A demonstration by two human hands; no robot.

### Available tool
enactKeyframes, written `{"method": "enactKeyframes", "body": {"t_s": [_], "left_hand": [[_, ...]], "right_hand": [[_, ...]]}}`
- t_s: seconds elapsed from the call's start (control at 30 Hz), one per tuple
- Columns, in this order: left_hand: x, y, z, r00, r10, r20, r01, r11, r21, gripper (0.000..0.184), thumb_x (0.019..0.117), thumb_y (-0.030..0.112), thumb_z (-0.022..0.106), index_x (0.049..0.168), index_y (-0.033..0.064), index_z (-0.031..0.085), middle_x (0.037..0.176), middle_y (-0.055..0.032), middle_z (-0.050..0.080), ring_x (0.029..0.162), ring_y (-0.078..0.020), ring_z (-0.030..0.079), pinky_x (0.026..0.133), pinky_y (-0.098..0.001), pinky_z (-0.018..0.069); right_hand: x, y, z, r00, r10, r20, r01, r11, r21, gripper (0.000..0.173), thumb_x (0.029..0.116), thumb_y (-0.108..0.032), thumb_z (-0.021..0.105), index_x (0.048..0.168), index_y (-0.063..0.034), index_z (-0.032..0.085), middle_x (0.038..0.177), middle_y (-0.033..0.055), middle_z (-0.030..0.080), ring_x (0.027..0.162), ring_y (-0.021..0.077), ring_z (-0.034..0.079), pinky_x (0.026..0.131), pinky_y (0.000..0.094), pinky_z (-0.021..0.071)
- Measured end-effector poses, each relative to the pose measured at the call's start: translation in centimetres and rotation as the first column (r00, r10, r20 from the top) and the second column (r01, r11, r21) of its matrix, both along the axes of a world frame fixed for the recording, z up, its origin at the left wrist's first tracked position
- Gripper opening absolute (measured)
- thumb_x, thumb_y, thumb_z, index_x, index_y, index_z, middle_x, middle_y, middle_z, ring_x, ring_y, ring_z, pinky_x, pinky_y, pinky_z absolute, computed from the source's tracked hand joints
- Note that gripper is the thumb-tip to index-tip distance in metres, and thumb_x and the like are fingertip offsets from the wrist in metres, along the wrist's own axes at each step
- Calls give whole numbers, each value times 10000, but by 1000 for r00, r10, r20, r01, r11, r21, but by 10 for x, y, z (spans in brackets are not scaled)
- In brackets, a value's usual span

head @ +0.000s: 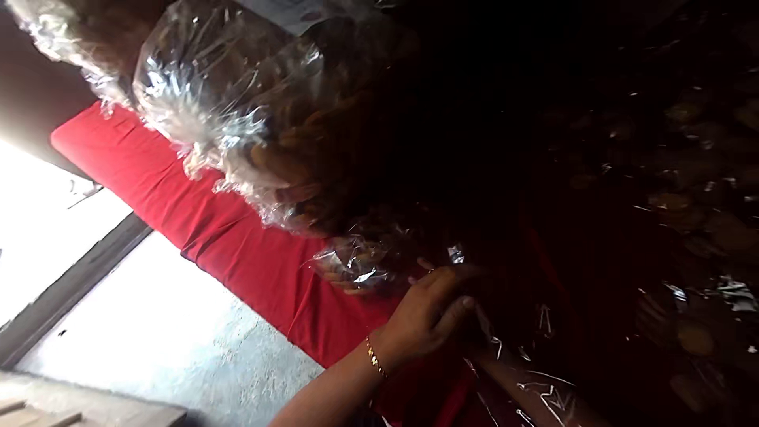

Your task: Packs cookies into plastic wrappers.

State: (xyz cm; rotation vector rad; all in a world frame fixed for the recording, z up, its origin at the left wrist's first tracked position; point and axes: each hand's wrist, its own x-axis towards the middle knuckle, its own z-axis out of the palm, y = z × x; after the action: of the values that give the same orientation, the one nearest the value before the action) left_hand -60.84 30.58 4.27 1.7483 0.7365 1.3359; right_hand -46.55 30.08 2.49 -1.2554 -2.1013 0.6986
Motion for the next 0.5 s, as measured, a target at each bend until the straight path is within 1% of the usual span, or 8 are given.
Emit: {"method": "enactKeyframes", "body": {"t_s": [0.03,0.07,0.1,0.2,0.3,0.37,0.43,0.5], "left_hand": [[2,13,-12,996,-29,-80,30,1000,8,483,1100,253,376,1348,-119,559,1375,-258,597,1323,-270,569,1149,-381,408],[1,24,-27,980,-29,-195,29,1000,-3,491,1097,276,385,1382,-82,563,1433,-247,566,1372,-309,531,1171,-425,390],[-5,35,-42,944,-16,-330,1,999,-45,479,1084,272,406,1414,-40,558,1471,-229,540,1393,-328,508,1173,-450,384],[-29,56,-71,816,-71,-574,-118,951,-285,499,1089,247,397,1525,6,436,1566,-202,439,1470,-320,406,1225,-447,290],[-15,50,-63,896,68,-439,-241,904,-352,399,1036,61,467,1402,-82,541,1377,-242,607,1301,-301,587,1139,-405,415],[15,43,-53,924,161,-347,-241,949,-202,330,933,-62,517,1230,-122,648,1185,-243,701,1116,-303,692,1018,-400,523],[41,41,-50,942,51,-333,-90,991,-102,400,894,-102,517,1270,-87,656,1331,-222,652,1233,-305,648,1064,-389,498],[54,41,-60,941,-85,-328,14,977,-212,465,952,-63,473,1409,-52,560,1512,-195,510,1418,-259,489,1176,-372,386]], "right_hand": [[-8,0,36,967,-10,256,116,909,-400,280,948,-75,562,1102,130,679,1102,208,726,1030,152,671,947,203,466],[-13,4,38,928,54,368,199,764,-614,339,1025,-84,520,1263,146,594,1303,252,631,1207,217,589,1068,256,404],[-12,7,15,892,116,437,218,737,-640,402,1055,-159,509,1330,129,566,1394,274,572,1328,299,529,1150,359,355],[-2,10,-50,824,209,527,32,911,-412,563,1060,-388,454,1305,93,614,1428,336,521,1395,471,451,1179,610,282],[-4,1,-39,857,221,466,57,857,-511,509,1062,-304,475,1347,106,570,1387,334,553,1358,453,495,1147,558,347],[2,-14,-29,927,144,345,103,790,-605,473,1037,-279,528,1356,67,579,1371,280,587,1338,382,530,1134,507,389],[14,-35,-20,953,87,291,139,726,-674,473,1029,-278,551,1359,59,581,1382,262,586,1342,358,525,1141,477,380],[32,-73,-45,933,85,349,157,778,-608,464,1019,-313,538,1297,45,636,1328,280,620,1282,429,570,1084,579,424]]}}
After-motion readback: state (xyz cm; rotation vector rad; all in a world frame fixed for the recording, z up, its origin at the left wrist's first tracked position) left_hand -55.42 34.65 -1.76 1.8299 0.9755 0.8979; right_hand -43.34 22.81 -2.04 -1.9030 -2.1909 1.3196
